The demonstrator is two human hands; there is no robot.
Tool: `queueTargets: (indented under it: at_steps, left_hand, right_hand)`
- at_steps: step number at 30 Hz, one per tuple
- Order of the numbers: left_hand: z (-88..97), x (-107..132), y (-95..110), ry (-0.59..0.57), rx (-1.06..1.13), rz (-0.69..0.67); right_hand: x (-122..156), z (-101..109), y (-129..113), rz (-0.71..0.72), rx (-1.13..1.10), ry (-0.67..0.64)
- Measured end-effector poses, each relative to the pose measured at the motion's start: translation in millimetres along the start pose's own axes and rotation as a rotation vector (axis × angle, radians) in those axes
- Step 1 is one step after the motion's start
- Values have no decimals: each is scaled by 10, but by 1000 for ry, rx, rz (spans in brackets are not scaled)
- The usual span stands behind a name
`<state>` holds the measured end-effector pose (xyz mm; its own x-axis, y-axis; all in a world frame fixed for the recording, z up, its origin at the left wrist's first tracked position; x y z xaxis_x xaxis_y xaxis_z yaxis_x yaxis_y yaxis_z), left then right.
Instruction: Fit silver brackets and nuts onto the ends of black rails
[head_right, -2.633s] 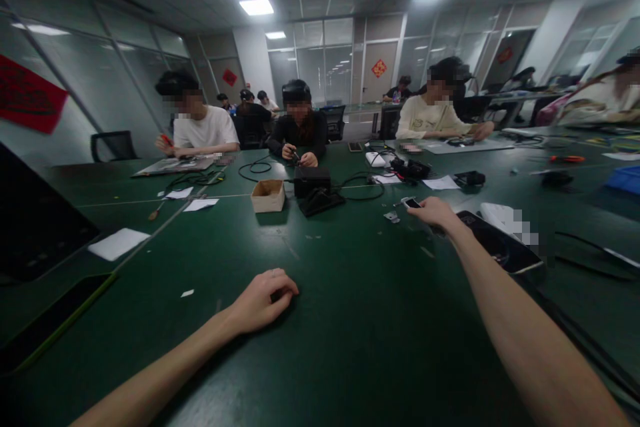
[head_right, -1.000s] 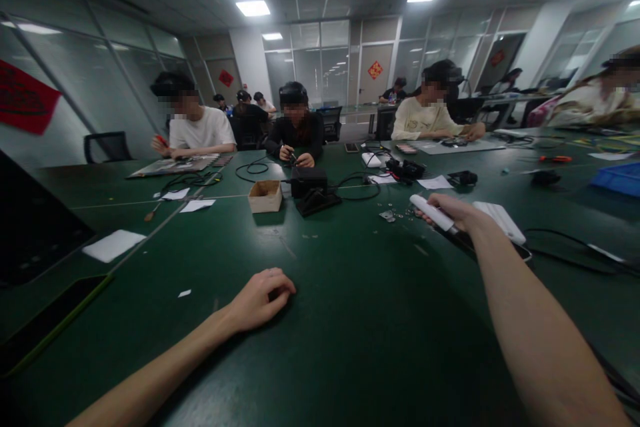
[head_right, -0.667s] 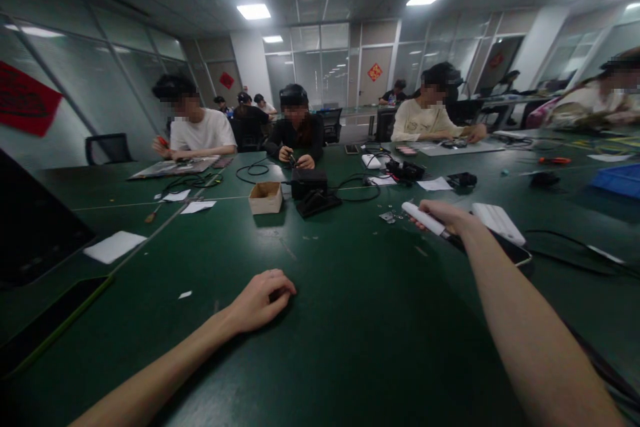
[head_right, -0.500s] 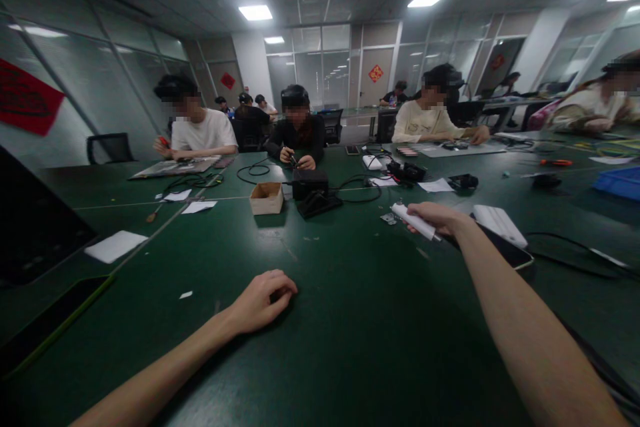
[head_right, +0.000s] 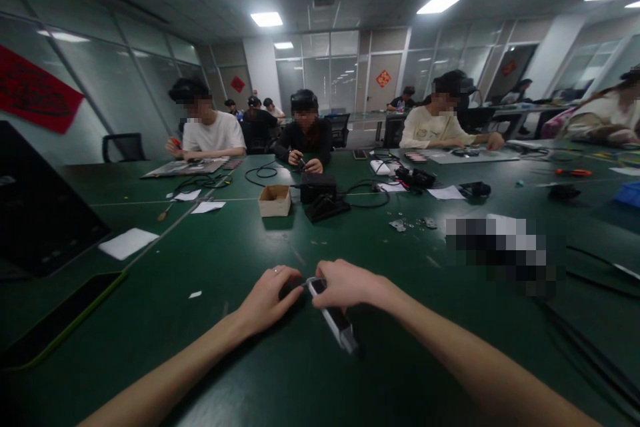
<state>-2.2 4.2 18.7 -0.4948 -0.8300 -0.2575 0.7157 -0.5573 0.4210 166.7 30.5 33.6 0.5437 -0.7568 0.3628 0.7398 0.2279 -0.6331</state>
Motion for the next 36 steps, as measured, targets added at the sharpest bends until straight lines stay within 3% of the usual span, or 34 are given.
queueTargets:
  at_steps: [2,5,10,12,15,19,23,26,30,33,36]
  left_hand:
    - [-11,1,12,-13,-11,-28]
    - [-22,3,9,-3,-40,-45]
    - [-38,-1,10,-21,-91,-16]
    - [-32,-4,20,-38,-92,-10]
    - [-24,-5,19,-71,-61,-7]
    - [-31,-4,-12,-91,-25,-36]
    - [-56,-2,-20,-110,-23,-92]
    - [-65,1,-13,-124,-43,-93]
    - [-61,7,-7,-116,-54,-61]
    - [-63,1,0,-112,-58,-48]
    - [-66,-18,19,-110,-65,-55]
  right_hand:
    - [13,-137,-22,-5,-60,-10]
    - [9,-167,-32,25,-78,-6]
    - [-64,47,35,131,-39,-45]
    - [-118,188,160,141,-5,0]
    - [-190,516,510,78,74,321]
    - [-108,922,1215,-144,201,781]
    - [75,1143,1896,-371,289,992]
    - [105,1256,2245,-479,320,1031]
    - [-8,1387,2512,-582,330,1008]
    - [-144,1477,2608,-588,341,935]
    - [-306,1551,2620,-504,379,846]
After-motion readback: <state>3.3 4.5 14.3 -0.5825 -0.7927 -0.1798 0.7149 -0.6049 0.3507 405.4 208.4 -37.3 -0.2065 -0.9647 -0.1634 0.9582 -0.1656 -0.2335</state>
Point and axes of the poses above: each hand's wrist, its own x-axis away from the middle knuckle, its own z-axis out of the back of the hand, y = z × x, the point moved 4 cm from there along -x, towards the middle knuckle
